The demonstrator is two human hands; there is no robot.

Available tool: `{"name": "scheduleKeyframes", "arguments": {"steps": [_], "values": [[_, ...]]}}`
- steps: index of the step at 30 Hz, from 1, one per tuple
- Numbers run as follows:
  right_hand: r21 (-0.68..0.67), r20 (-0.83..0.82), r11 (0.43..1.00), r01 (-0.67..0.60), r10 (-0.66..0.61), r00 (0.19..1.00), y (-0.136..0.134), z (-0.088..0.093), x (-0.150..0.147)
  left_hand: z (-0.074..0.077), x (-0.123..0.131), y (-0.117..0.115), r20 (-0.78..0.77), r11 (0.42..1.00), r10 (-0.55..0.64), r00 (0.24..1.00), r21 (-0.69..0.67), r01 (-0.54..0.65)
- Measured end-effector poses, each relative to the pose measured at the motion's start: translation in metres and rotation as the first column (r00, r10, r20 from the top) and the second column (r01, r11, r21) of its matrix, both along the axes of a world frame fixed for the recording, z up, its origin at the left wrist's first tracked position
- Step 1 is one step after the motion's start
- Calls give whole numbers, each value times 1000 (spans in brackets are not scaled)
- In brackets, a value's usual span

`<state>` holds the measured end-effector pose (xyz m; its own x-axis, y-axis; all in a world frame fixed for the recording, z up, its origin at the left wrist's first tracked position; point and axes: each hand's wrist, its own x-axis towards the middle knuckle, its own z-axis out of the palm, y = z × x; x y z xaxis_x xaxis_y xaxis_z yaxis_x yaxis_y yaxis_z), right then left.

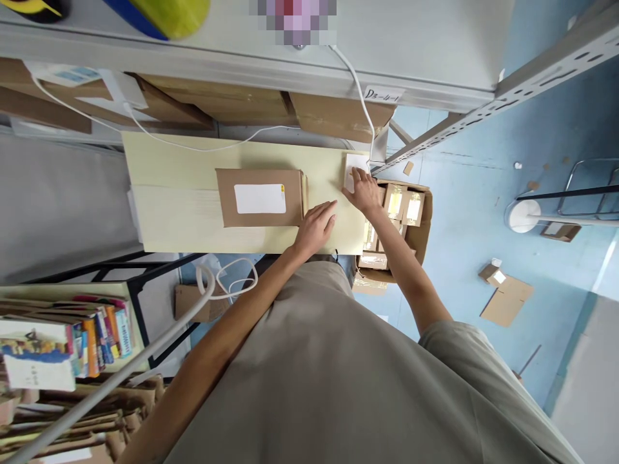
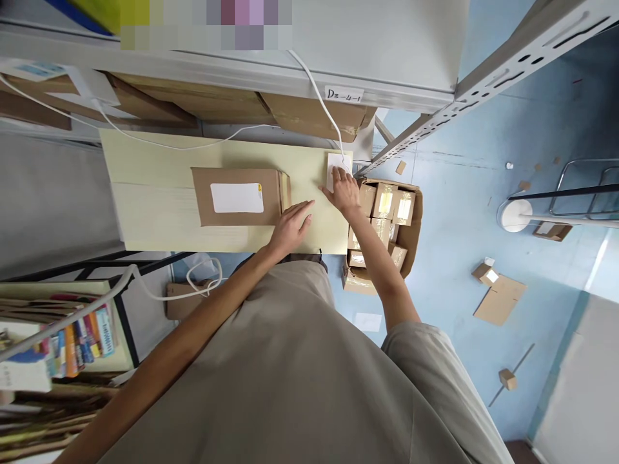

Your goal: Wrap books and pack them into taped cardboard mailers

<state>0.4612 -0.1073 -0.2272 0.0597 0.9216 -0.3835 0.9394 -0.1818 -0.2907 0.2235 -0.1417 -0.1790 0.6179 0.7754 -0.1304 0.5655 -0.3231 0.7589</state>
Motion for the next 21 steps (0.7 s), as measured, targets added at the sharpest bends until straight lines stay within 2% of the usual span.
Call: {"name": "scheduleKeyframes", "arguments": {"steps": [5,10,13,17,21], "values": [[-10,6,999,-47,47,999,-19,11,-2,-8,9,12,-17,998,-15,1000,-55,14],[39,15,994,-100,100,995,-46,27,0,-38,30,33,-28,977,-86,996,-197,79],[42,14,986,-159,159,987,-64,36,-2,-56,44,44,-4,962,-166,986,-220,161],[23,43,976,-217,216,975,-87,45,-15,-71,57,53,-126,945,-239,963,-259,200],[-14,32,969,-246,247,969,-103,45,-30,-84,58,54,-200,945,-237,951,-276,177]]}}
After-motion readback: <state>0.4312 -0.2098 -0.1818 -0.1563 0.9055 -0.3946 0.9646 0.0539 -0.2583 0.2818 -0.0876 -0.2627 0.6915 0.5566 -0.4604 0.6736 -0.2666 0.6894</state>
